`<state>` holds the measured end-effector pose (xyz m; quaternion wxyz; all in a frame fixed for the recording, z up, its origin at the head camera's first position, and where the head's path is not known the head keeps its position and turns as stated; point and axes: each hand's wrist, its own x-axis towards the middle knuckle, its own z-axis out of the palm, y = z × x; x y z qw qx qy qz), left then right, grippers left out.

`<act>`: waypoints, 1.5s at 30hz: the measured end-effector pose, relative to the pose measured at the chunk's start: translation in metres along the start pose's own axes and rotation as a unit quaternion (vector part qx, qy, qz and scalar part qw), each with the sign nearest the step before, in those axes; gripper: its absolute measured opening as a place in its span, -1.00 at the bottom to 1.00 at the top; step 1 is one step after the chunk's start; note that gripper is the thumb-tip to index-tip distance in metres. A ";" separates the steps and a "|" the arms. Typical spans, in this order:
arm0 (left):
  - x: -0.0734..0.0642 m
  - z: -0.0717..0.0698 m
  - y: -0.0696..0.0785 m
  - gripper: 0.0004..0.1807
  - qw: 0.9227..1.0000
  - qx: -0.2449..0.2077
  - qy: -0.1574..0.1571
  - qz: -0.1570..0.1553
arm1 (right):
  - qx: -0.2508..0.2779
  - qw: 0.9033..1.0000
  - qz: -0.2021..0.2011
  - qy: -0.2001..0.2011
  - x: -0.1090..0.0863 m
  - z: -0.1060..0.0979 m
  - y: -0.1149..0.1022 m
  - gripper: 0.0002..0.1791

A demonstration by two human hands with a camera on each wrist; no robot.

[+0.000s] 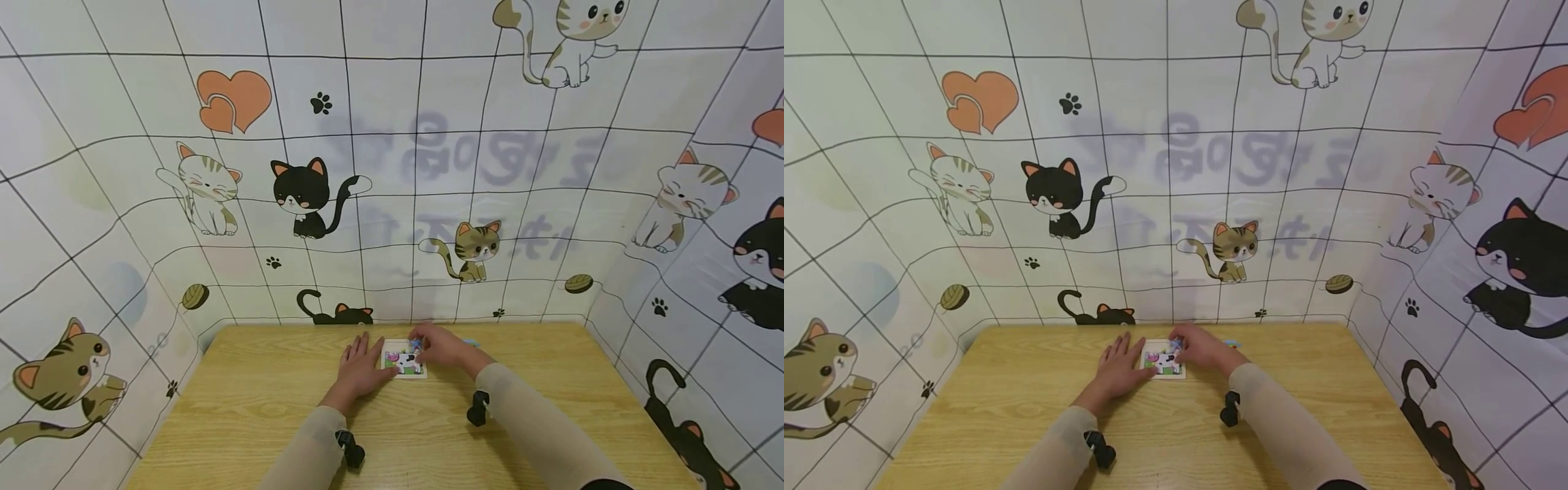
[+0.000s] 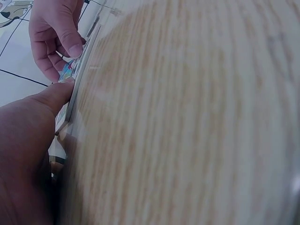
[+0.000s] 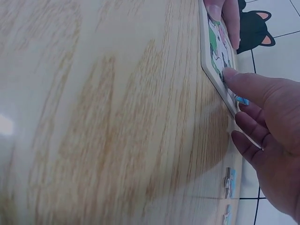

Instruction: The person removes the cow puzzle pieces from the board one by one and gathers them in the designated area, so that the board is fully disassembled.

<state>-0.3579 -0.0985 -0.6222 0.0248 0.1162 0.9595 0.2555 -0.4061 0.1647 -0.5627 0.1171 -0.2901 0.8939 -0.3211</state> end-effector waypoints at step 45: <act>0.005 0.002 -0.005 0.08 1.000 -0.003 -0.003 0.001 | -0.072 0.995 -0.020 0.067 -0.022 -0.023 0.002 -0.72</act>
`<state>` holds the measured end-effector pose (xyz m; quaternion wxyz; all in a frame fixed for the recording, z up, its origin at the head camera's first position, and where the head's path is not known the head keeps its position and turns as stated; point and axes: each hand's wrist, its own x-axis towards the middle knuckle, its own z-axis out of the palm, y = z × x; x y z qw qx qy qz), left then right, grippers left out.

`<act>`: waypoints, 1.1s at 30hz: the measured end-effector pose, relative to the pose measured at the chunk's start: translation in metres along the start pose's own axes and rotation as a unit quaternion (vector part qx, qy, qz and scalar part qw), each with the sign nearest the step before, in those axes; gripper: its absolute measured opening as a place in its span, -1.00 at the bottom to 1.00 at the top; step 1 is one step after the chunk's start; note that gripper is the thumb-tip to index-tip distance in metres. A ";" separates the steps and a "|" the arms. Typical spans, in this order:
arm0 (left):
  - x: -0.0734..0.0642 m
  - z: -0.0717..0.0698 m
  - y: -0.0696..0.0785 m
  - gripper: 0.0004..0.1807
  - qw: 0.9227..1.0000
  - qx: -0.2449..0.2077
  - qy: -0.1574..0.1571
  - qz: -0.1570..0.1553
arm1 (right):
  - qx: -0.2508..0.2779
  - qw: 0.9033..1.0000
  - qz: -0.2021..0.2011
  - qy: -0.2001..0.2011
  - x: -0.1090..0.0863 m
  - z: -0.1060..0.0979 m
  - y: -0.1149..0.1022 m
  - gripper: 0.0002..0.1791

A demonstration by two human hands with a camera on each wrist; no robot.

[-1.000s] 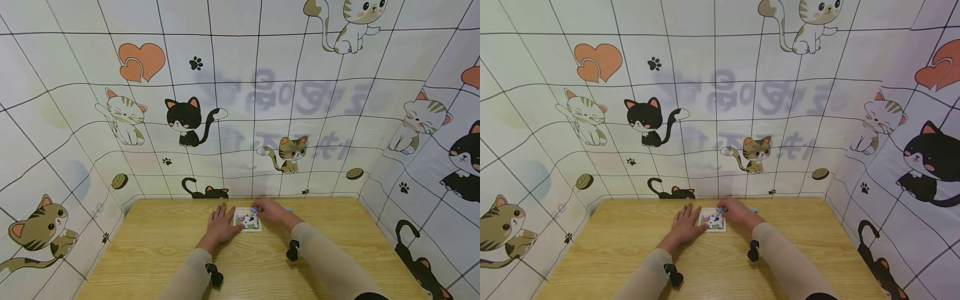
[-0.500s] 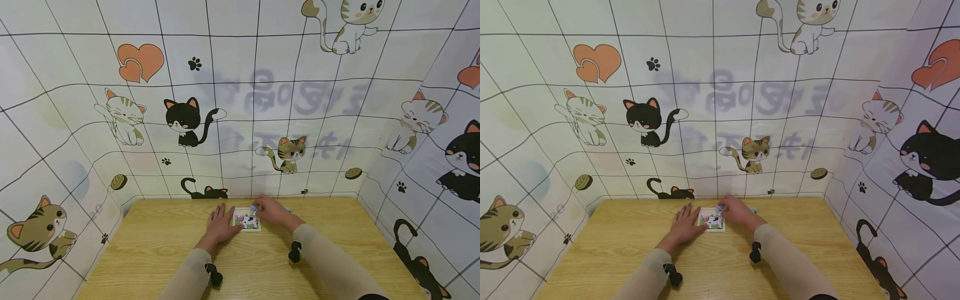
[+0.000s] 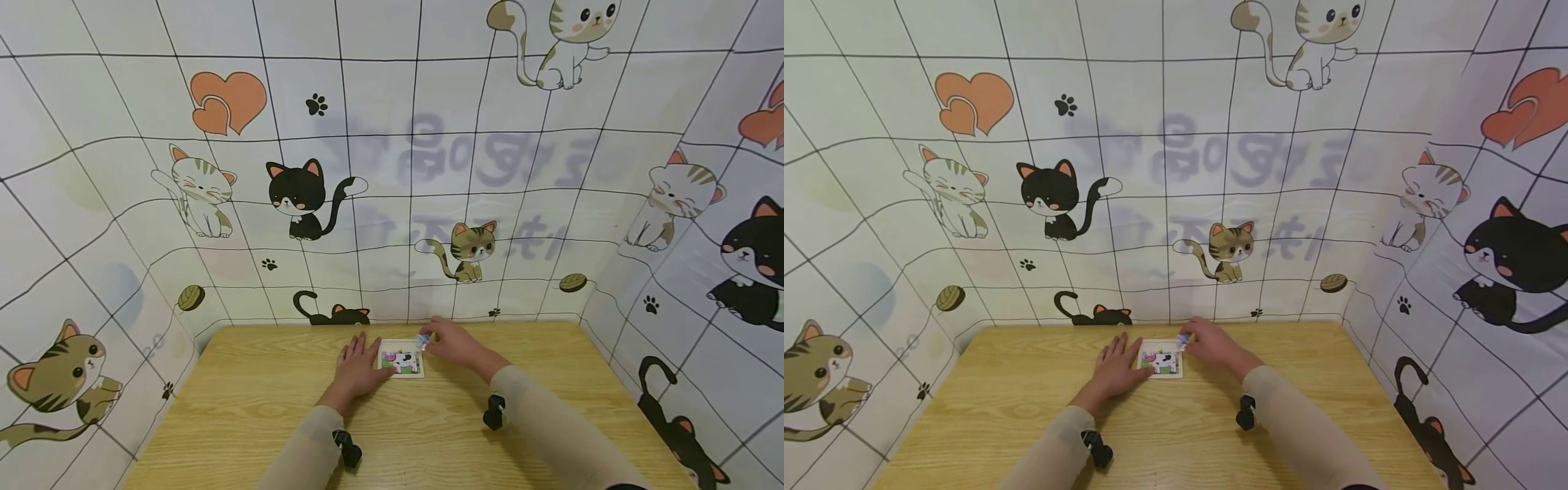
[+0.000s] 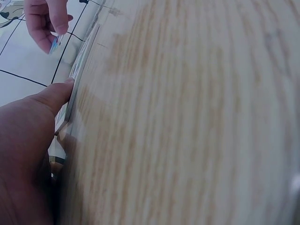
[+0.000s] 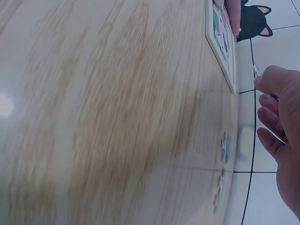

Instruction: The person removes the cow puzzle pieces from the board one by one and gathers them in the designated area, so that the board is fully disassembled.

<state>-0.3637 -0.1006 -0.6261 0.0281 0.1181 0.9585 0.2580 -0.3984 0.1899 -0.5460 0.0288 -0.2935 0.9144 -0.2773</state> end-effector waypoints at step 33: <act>-0.003 -0.002 0.002 0.07 1.000 0.000 -0.001 0.000 | -0.022 0.999 0.022 0.031 -0.047 -0.040 0.031 -0.70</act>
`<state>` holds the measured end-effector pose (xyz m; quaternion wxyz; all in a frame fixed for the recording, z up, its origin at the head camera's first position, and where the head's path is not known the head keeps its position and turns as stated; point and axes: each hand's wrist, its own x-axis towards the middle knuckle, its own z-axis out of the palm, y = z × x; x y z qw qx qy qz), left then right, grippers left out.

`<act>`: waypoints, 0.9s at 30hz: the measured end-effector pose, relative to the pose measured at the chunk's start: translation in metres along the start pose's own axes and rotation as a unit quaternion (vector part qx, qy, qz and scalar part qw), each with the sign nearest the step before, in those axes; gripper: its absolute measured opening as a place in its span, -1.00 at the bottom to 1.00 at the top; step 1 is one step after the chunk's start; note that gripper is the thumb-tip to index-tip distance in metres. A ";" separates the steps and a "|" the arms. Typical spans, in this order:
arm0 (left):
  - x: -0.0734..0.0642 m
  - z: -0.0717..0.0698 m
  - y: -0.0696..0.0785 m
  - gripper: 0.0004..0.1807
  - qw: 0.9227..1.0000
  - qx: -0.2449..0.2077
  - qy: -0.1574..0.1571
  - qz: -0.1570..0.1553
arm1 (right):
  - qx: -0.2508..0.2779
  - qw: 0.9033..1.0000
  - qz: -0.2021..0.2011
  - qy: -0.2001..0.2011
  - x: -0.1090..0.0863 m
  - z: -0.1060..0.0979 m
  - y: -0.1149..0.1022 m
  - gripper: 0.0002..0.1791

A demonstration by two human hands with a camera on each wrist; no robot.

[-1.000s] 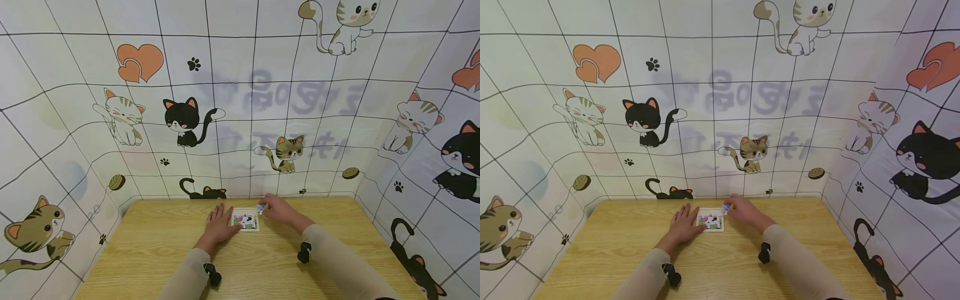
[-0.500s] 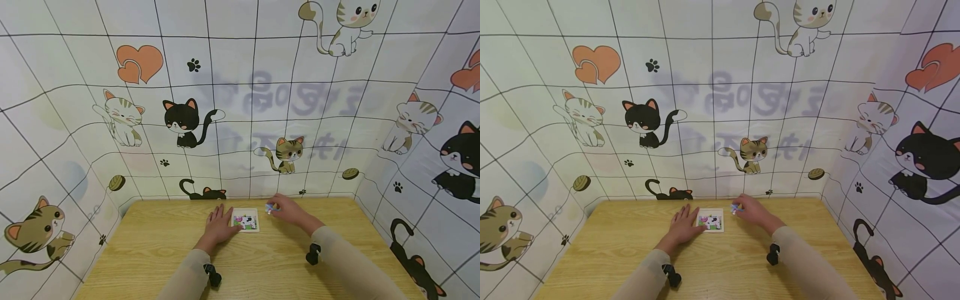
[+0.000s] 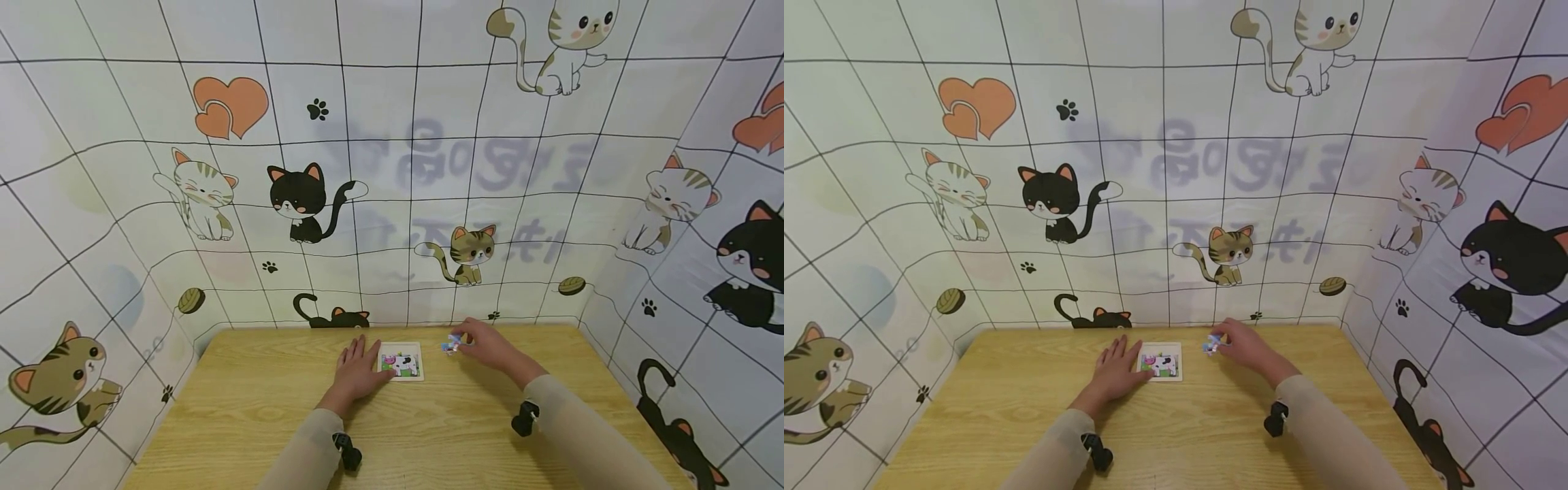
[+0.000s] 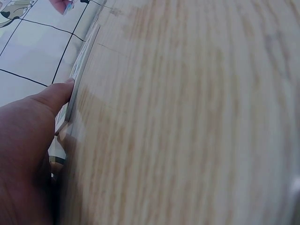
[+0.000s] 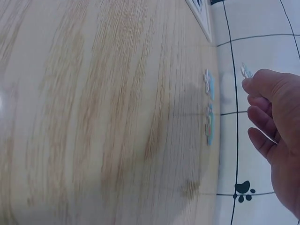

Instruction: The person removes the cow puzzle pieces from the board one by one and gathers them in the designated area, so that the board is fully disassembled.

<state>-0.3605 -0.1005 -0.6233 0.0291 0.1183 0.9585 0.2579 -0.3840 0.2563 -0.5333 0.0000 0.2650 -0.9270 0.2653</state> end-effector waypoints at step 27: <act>-0.001 0.001 0.000 0.06 1.000 -0.001 0.007 0.005 | 0.005 0.998 0.055 0.002 -0.020 -0.015 0.030 -0.62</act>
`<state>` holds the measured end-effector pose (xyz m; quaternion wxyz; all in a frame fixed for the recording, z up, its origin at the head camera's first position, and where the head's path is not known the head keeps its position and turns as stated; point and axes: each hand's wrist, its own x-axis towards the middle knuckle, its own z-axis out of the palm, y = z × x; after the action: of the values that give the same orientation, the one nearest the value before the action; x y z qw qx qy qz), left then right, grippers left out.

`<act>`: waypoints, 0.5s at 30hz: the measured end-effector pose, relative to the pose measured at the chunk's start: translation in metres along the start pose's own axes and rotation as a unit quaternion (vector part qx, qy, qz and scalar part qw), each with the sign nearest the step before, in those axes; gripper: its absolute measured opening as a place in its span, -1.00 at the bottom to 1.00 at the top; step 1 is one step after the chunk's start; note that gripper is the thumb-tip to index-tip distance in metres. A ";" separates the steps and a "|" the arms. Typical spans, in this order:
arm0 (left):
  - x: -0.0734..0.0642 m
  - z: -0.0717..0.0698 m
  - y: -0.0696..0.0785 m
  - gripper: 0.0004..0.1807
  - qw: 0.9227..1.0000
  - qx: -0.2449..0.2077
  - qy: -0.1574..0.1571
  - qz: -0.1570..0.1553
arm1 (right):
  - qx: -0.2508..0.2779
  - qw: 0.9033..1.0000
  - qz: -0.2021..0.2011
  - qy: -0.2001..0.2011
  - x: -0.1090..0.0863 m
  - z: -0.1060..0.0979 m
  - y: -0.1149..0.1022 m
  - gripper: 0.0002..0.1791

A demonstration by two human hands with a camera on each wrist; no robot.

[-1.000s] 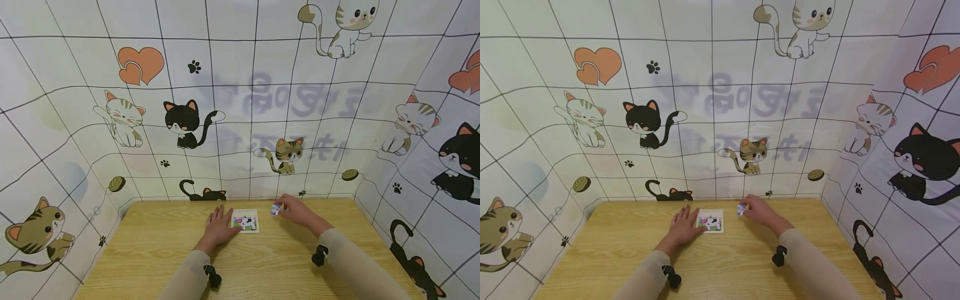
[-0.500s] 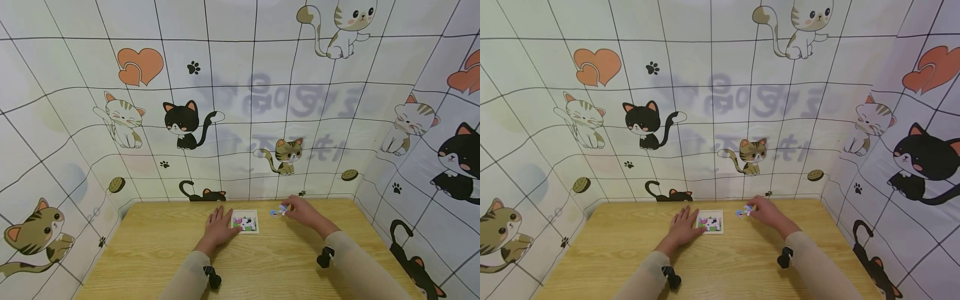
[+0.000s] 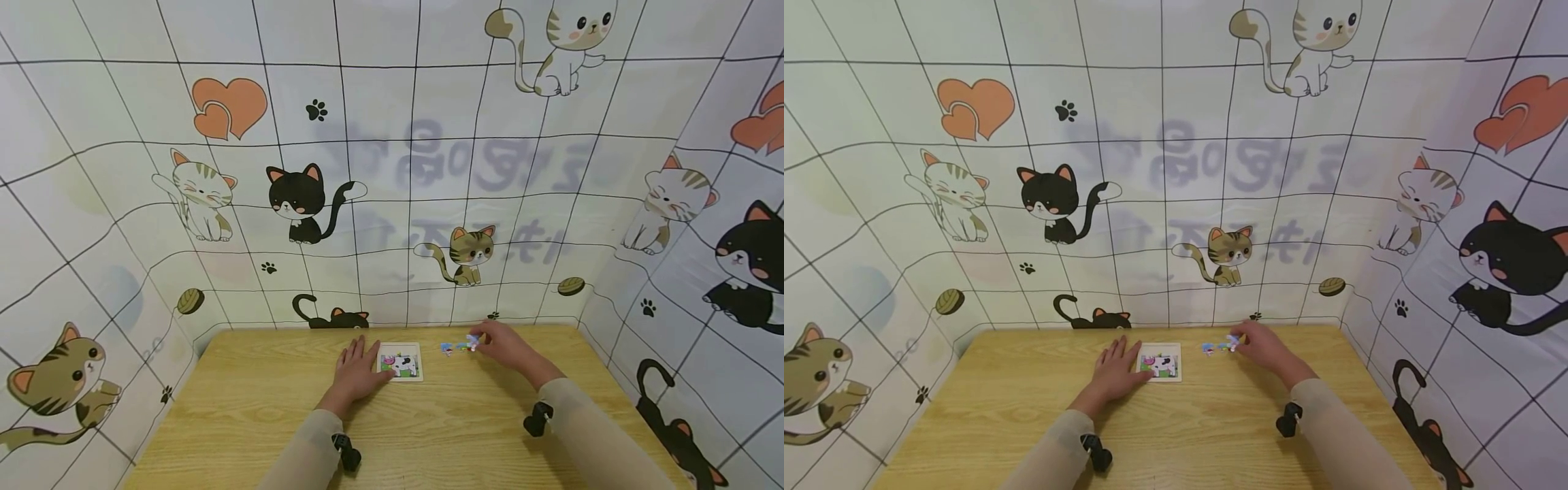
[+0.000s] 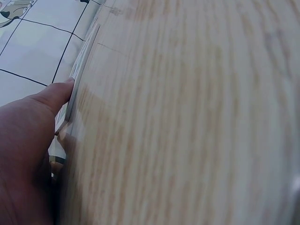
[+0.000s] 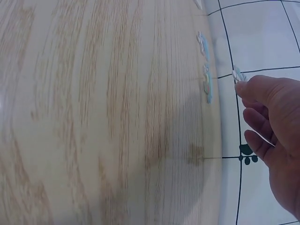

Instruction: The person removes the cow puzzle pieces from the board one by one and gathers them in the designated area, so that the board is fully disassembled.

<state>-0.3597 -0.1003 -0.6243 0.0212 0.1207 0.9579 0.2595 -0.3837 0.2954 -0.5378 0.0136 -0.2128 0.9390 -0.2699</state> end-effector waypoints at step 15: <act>0.001 0.001 -0.001 0.05 1.000 0.006 -0.001 0.003 | -0.004 1.000 0.015 -0.017 0.002 -0.003 0.022 -0.75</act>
<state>-0.3604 -0.1009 -0.6258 0.0202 0.1238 0.9592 0.2536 -0.3946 0.3130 -0.5460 0.0327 -0.2035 0.9427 -0.2623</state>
